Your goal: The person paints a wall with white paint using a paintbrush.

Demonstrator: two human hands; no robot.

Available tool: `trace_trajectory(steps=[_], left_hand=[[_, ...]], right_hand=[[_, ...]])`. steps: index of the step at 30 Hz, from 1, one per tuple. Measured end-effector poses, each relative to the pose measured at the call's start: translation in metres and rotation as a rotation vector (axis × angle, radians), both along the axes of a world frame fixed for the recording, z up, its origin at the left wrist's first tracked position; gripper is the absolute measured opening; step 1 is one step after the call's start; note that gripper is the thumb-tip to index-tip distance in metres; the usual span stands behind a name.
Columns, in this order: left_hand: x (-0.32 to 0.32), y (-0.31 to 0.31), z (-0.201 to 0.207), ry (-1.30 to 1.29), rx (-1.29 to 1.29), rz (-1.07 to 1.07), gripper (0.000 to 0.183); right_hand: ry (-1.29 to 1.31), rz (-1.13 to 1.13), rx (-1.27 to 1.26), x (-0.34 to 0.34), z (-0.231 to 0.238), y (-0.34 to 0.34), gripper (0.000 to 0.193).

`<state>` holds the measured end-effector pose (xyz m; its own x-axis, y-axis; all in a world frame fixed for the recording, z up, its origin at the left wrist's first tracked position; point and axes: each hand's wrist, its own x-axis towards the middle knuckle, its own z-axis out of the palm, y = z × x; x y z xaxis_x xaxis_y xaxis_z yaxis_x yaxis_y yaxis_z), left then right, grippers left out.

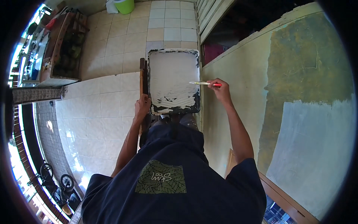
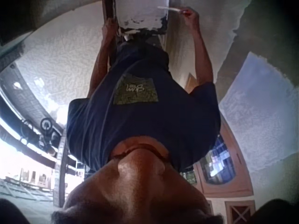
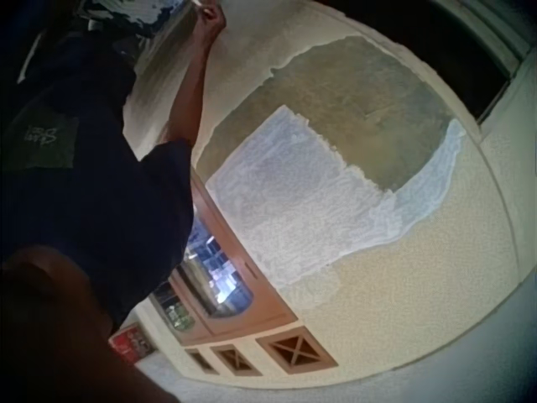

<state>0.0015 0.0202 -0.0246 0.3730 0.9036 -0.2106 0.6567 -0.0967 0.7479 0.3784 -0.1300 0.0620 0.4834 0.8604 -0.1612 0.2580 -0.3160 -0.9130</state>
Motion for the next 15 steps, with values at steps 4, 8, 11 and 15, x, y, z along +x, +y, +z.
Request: trace_trajectory(steps=[4,8,11,15], left_hand=[[-0.001,0.000,0.003,0.012,-0.015,-0.001,0.021],[-0.001,0.000,0.004,0.007,-0.015,-0.004,0.021],[-0.001,0.001,0.005,0.014,-0.014,0.004,0.021],[0.000,0.000,0.005,-0.002,0.008,0.007,0.021]], right_hand=[[-0.083,0.027,-0.017,0.006,0.013,-0.006,0.007],[-0.089,0.028,-0.019,0.010,0.021,-0.010,0.006],[-0.034,-0.034,-0.023,0.010,0.039,-0.006,0.005],[0.200,-0.195,0.238,-0.009,0.049,0.013,0.009]])
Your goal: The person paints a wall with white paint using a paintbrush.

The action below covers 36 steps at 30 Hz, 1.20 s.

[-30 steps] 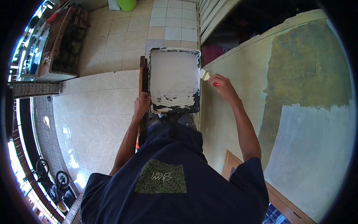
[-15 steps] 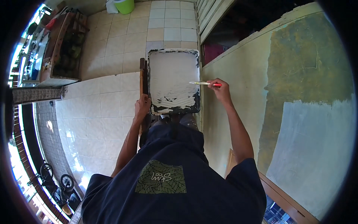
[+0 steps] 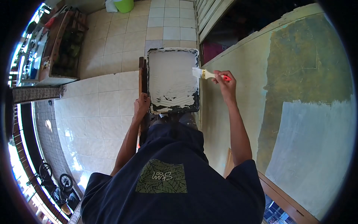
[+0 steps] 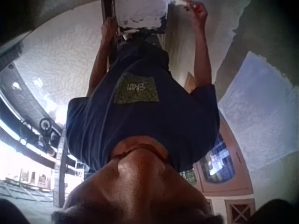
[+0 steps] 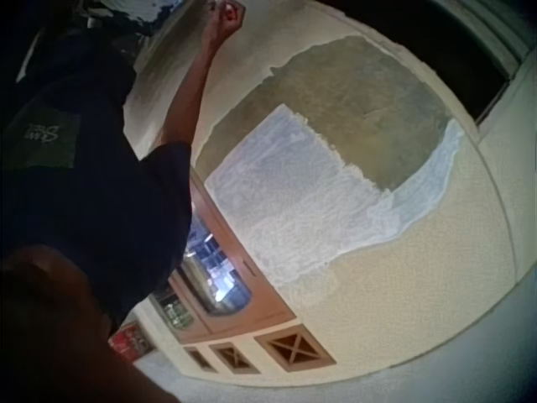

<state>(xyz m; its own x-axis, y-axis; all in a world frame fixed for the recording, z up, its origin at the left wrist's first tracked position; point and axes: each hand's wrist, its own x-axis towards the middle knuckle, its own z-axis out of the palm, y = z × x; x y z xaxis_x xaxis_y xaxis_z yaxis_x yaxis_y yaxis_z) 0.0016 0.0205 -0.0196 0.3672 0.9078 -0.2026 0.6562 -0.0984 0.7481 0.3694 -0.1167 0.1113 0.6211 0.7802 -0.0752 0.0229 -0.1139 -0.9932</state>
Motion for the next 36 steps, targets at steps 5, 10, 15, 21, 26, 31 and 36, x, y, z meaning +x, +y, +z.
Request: trace_trajectory(steps=[5,10,15,21,26,31,36], left_hand=[[0.000,0.002,-0.003,0.035,-0.008,-0.022,0.019],[-0.003,0.002,-0.010,0.026,0.010,-0.025,0.021],[-0.003,0.002,-0.012,0.066,-0.030,-0.030,0.025],[-0.001,-0.001,-0.002,-0.006,-0.017,0.004,0.020],[0.000,-0.001,-0.002,0.010,-0.028,0.016,0.020],[0.000,-0.001,-0.004,-0.011,0.012,0.004,0.020],[0.001,0.000,0.001,0.012,0.002,0.018,0.019]], right_hand=[[0.077,-0.018,0.095,-0.017,-0.040,0.031,0.017],[0.003,-0.193,-0.006,-0.032,-0.054,0.057,0.025],[-0.023,-0.319,-0.053,-0.019,-0.061,0.064,0.030],[0.014,-0.386,-0.049,-0.003,-0.056,0.051,0.031],[-0.001,-0.382,-0.057,0.006,-0.050,0.043,0.030],[0.019,-0.419,0.033,0.014,-0.034,0.036,0.028],[0.049,-0.412,0.153,-0.003,-0.005,0.039,0.025]])
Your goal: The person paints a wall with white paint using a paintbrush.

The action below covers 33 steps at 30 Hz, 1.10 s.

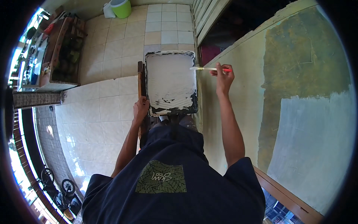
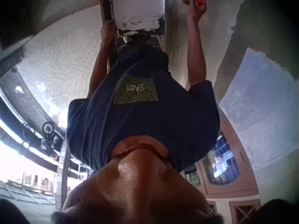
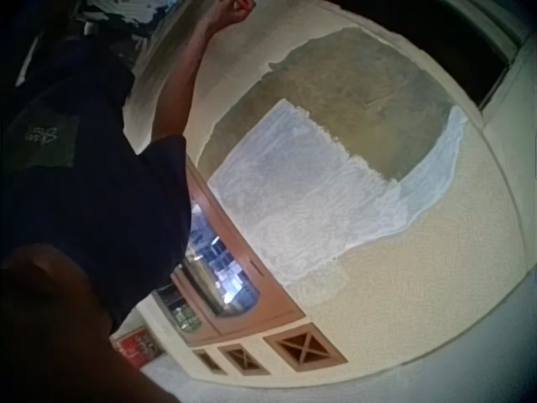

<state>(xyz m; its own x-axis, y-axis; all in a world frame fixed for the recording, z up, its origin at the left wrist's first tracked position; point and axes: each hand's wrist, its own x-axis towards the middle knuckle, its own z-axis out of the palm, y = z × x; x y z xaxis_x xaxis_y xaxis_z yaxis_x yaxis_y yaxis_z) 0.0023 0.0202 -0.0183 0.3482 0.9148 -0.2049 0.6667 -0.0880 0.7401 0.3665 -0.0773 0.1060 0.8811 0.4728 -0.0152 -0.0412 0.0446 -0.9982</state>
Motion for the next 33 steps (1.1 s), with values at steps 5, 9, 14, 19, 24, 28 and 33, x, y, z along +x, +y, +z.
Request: trace_trajectory(steps=[5,9,14,19,24,28,33], left_hand=[[-0.005,0.002,-0.013,0.010,-0.016,0.015,0.023],[-0.006,0.002,-0.003,0.006,-0.188,-0.004,0.026],[-0.017,0.006,-0.009,-0.076,-0.216,-0.037,0.027],[-0.024,0.024,-0.029,0.019,-0.133,-0.079,0.025],[-0.014,0.031,-0.026,0.014,-0.150,-0.106,0.027],[-0.014,0.038,-0.038,0.058,-0.118,-0.110,0.028],[-0.001,0.030,-0.012,0.111,-0.194,-0.030,0.032]], right_hand=[[-0.202,0.299,-0.014,-0.045,-0.036,0.000,0.015],[-0.118,0.209,-0.033,-0.067,-0.079,-0.014,0.015],[-0.137,0.169,0.006,-0.101,-0.085,-0.016,0.013],[-0.173,0.216,-0.069,-0.124,-0.076,-0.022,0.011],[-0.180,0.226,-0.101,-0.131,-0.076,-0.027,0.015],[-0.212,0.232,-0.111,-0.130,-0.067,-0.028,0.014],[-0.321,0.262,-0.009,-0.122,-0.060,-0.035,0.011]])
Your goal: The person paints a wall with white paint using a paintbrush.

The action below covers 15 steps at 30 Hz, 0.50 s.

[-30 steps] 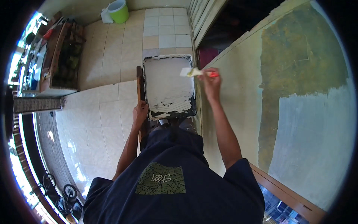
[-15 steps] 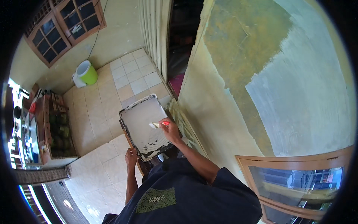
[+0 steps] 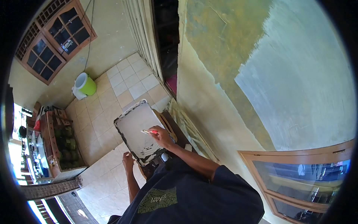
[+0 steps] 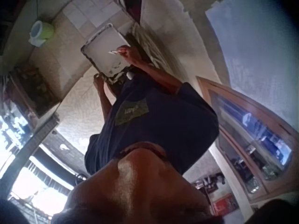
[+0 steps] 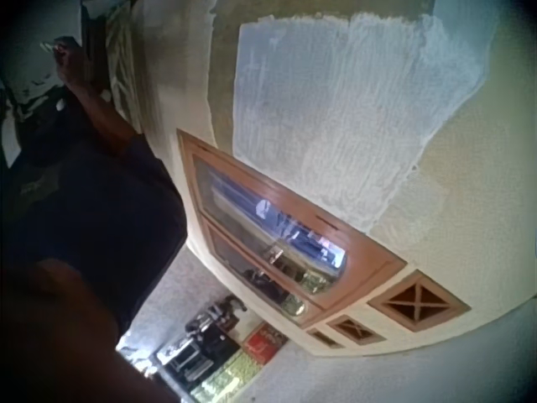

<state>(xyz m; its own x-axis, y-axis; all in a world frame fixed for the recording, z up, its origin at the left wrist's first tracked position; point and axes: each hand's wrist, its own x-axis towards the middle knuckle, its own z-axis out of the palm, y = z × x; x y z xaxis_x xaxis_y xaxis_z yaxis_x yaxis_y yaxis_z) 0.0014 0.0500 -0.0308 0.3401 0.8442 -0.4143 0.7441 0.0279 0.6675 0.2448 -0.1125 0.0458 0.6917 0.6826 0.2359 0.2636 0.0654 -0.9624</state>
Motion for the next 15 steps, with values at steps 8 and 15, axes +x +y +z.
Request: trace_trajectory(steps=[8,15], left_hand=[[0.010,-0.002,0.019,0.138,0.444,0.120,0.049],[0.102,-0.030,0.097,-0.340,0.590,0.095,0.045]], right_hand=[[0.097,0.131,0.110,0.016,0.001,-0.004,0.013],[0.360,-0.195,0.486,0.084,0.073,-0.032,0.018]])
